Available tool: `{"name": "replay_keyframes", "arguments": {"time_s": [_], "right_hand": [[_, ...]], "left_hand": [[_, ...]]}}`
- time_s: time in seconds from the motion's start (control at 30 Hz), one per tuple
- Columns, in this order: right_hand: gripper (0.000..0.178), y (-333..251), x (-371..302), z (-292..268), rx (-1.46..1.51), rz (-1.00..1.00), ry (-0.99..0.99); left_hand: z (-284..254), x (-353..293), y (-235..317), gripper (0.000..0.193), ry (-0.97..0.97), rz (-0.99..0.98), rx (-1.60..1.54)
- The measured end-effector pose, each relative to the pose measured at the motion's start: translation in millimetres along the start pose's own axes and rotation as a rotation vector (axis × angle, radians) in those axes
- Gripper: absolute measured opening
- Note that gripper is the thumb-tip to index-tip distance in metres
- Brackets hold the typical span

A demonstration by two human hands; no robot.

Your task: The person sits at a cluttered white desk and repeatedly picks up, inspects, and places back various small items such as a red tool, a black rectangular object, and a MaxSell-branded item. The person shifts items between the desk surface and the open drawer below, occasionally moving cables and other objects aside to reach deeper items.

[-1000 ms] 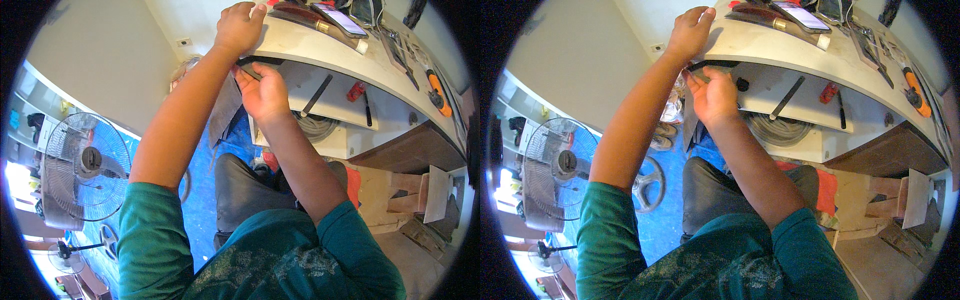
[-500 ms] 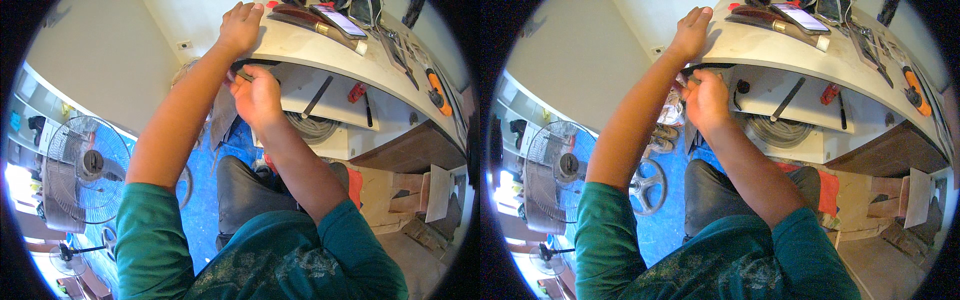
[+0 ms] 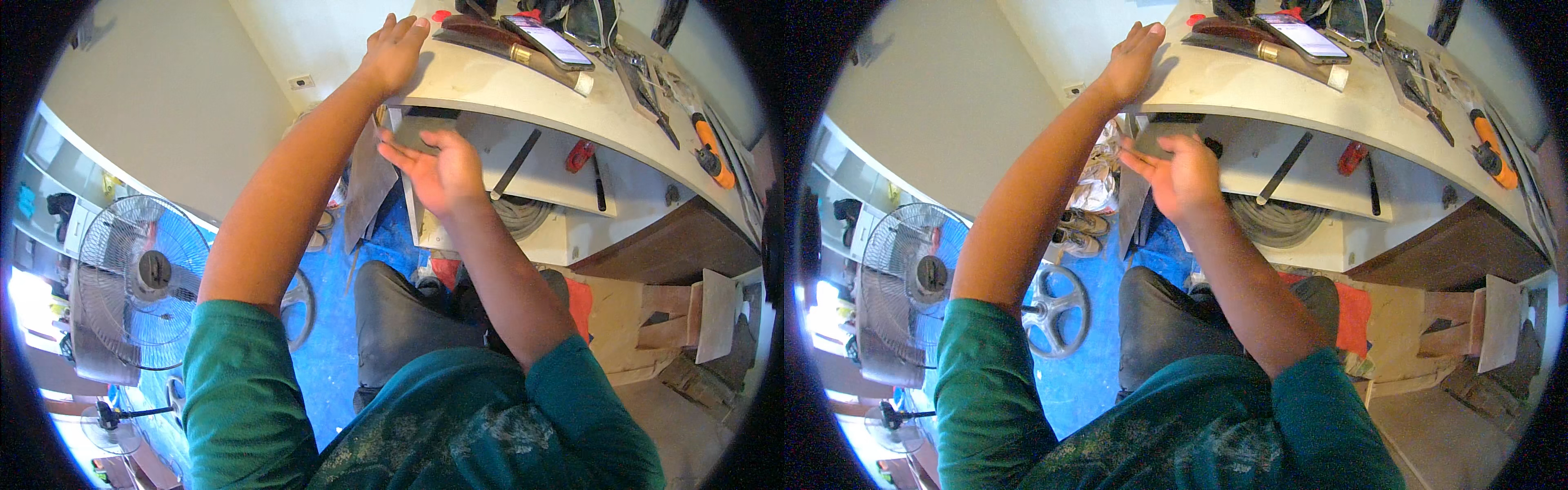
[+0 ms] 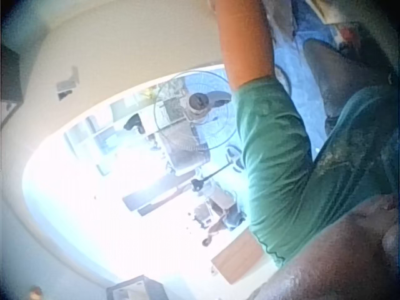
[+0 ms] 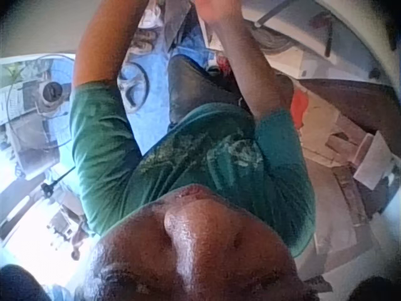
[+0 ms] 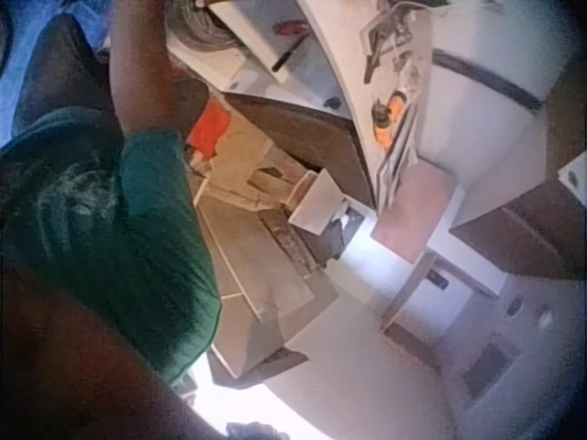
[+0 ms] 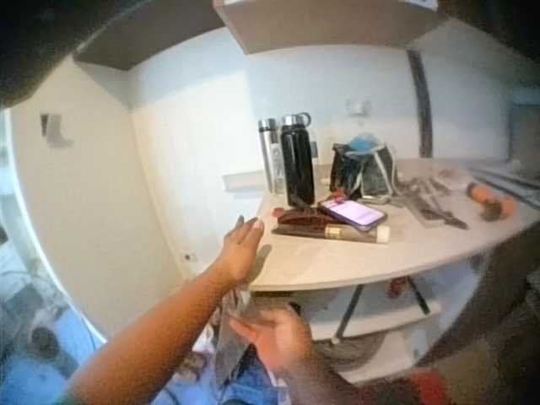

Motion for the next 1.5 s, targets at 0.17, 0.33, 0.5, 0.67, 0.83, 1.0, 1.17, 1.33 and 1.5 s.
{"name": "replay_keyframes", "arguments": {"time_s": [0.17, 0.33, 0.5, 0.67, 0.83, 1.0, 1.17, 1.33, 1.5], "right_hand": [[0.045, -31.3, -44.0, -77.6, -0.208, -0.016, 0.127], [0.064, -57.9, -92.8, -125.2, -0.482, 0.012, 0.302], [0.073, -68.5, -118.4, -143.5, -0.646, -0.067, 0.190], [0.075, -73.1, -143.7, -154.8, -0.567, 0.080, 0.214], [0.077, -70.0, -150.1, -142.4, -0.498, 0.123, 0.196], [0.075, -66.9, -151.9, -137.6, -0.493, 0.147, 0.171], [0.076, -69.5, -152.6, -142.4, -0.503, 0.149, 0.160], [0.071, -70.1, -156.6, -137.4, -0.498, 0.155, 0.154], [0.068, -67.6, -161.3, -140.2, -0.474, 0.193, 0.154]], "left_hand": [[-2.1, -4.0, 4.9, 0.068, 0.092, -0.050, -0.114], [-16.4, -14.0, 1.2, 0.054, 0.328, -0.313, -0.429], [-20.2, -61.8, -28.5, 0.031, 0.764, -0.299, -0.574], [30.8, -116.3, -36.8, 0.035, 0.374, -0.215, -0.297], [22.3, -104.7, -42.7, 0.035, 0.318, -0.039, 0.007], [17.0, -101.3, -41.7, 0.029, 0.315, 0.043, 0.006], [18.4, -114.6, -51.2, 0.019, 0.314, -0.196, -0.213], [51.7, -148.3, -28.1, 0.021, 0.457, -0.493, -0.658], [63.6, -138.5, 24.4, 0.035, 0.392, -0.659, -1.441]]}}
Point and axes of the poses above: each hand's wrist, its own x-axis towards the middle knuckle, its own z-axis out of the palm, y = z × x, the point moved 5 cm from there along x, towards the middle knuckle, and after that the axes turned 1 degree about -z, right-handed, at the moved point
